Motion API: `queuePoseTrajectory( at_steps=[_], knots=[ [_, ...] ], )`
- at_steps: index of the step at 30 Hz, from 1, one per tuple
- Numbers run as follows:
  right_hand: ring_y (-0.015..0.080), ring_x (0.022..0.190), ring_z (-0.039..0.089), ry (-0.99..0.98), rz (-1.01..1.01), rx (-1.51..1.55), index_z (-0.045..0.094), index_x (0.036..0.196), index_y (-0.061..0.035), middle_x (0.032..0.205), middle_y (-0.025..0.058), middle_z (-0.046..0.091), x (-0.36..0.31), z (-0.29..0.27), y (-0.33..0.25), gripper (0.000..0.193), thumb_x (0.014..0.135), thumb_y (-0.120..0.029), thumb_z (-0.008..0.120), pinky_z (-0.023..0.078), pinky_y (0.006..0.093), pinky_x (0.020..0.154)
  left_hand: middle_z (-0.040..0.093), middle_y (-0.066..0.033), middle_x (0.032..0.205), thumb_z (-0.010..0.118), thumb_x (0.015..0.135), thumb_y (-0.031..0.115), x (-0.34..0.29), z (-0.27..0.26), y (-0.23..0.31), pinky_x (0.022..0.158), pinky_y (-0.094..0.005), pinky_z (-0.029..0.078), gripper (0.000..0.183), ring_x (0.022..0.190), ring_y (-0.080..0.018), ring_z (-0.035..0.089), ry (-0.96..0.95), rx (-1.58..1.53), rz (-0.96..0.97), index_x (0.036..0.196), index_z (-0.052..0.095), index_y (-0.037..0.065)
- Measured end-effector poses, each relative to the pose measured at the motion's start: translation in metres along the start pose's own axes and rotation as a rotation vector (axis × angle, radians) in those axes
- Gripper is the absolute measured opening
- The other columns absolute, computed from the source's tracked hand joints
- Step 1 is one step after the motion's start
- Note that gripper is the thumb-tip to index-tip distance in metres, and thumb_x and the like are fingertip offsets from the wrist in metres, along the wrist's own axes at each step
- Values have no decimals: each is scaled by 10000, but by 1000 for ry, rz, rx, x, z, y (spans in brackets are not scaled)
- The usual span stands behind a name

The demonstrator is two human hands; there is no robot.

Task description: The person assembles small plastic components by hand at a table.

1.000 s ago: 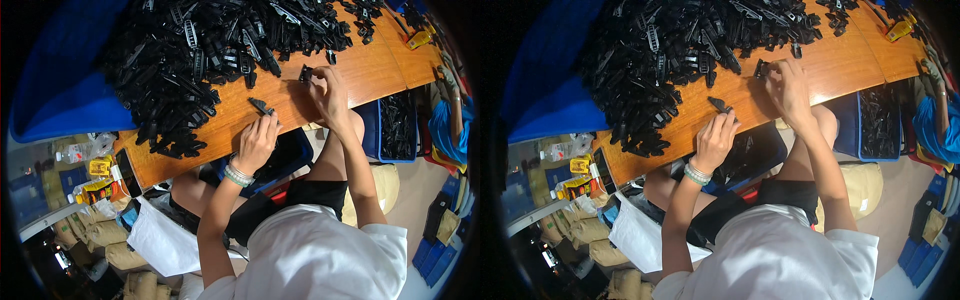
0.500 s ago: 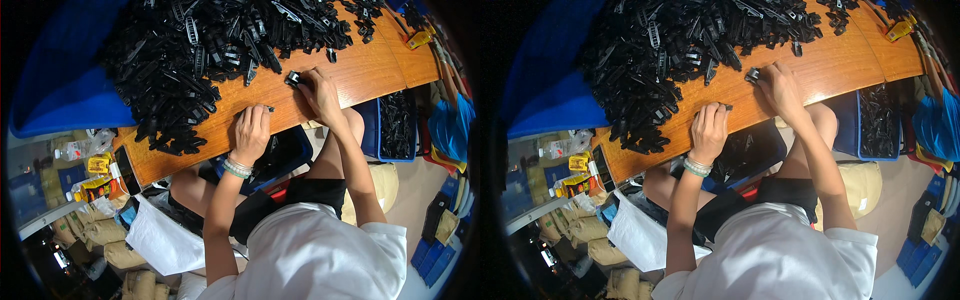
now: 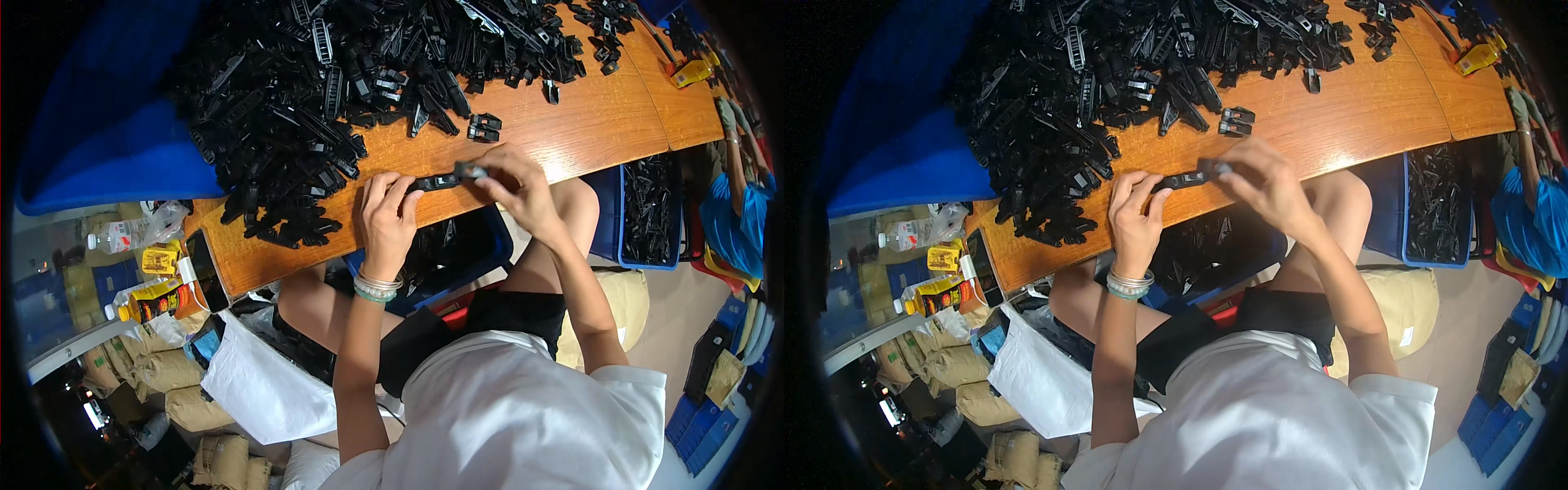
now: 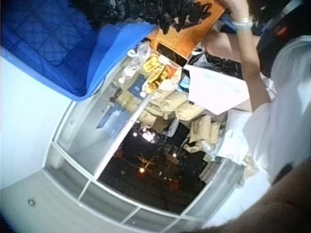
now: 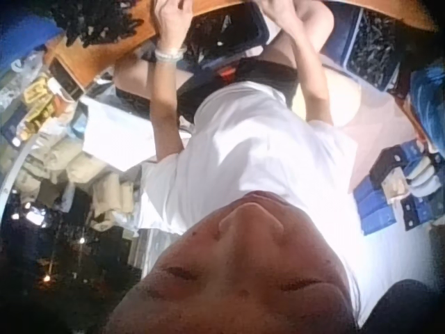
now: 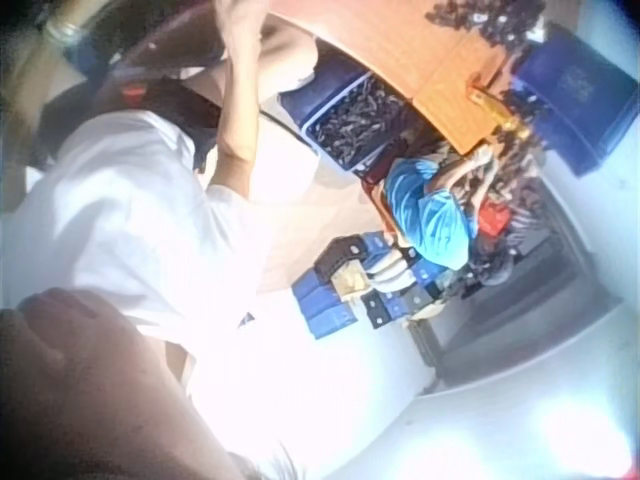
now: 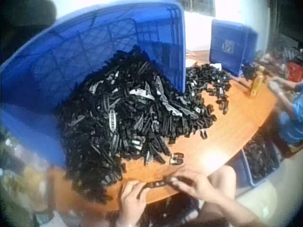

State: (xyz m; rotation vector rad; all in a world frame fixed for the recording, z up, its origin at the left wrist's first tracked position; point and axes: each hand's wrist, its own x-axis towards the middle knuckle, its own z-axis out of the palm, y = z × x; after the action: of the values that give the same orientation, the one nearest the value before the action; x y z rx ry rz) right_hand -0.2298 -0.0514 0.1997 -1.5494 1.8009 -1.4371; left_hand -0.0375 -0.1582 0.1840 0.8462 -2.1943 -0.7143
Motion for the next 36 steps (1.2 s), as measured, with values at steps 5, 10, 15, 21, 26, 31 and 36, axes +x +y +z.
queuePoseTrajectory(
  at_steps=[5, 10, 15, 21, 26, 31, 36],
  knots=[
    [278, 844, 598, -139, 207, 71, 660, 1013, 17, 902, 123, 607, 0, 6, 0, 238, 776, 14, 685, 477, 342, 767, 590, -132, 911, 706, 756, -18, 6, -1, -1, 752, -364, 479, 190, 845, -292, 588, -49, -5, 95, 939, 659, -38],
    [283, 868, 581, -128, 104, 59, 670, 1009, 26, 912, 117, 603, 4, 13, 2, 237, 772, 23, 683, 469, 350, 778, 590, -137, 887, 699, 756, -30, 8, 0, 0, 723, -361, 483, 177, 809, -298, 590, -94, -59, 98, 928, 654, -40],
    [288, 872, 582, -93, -36, -140, 692, 969, 7, 919, 113, 606, 4, 18, -2, 231, 740, 31, 695, 471, 360, 772, 604, -136, 892, 705, 755, -29, 12, -4, -2, 703, -349, 491, 217, 785, -274, 609, -133, -47, 134, 967, 660, -47],
    [299, 825, 591, 72, 29, -76, 696, 924, -6, 875, 113, 590, -2, 12, 6, 165, 765, 26, 669, 485, 364, 720, 594, -141, 989, 672, 804, 23, 50, 8, 2, 705, -359, 492, 298, 864, -263, 606, -162, -137, 150, 1094, 634, -39],
    [309, 889, 540, 302, -81, -569, 647, 904, -21, 917, 109, 585, 30, 8, 19, 170, 738, -21, 686, 430, 394, 776, 572, -119, 1042, 598, 759, -8, 94, 30, 9, 779, -351, 456, 241, 915, -252, 545, -135, 419, 656, 998, 627, -9],
    [301, 869, 580, 386, 61, -181, 615, 951, -18, 900, 133, 598, 12, -6, 39, 147, 810, -18, 657, 457, 376, 771, 572, -123, 1013, 640, 741, -10, 85, 17, 27, 799, -393, 448, 282, 939, -287, 536, -367, 223, 563, 1022, 609, -6],
    [138, 792, 621, 469, 259, 169, 618, 1089, 13, 919, 93, 668, 4, -5, 29, 188, 942, -88, 560, 484, 277, 718, 597, -107, 877, 663, 787, 50, 81, 27, 24, 860, -368, 445, 112, 931, -274, 537, -619, -6, 350, 865, 703, -20]
  ],
)
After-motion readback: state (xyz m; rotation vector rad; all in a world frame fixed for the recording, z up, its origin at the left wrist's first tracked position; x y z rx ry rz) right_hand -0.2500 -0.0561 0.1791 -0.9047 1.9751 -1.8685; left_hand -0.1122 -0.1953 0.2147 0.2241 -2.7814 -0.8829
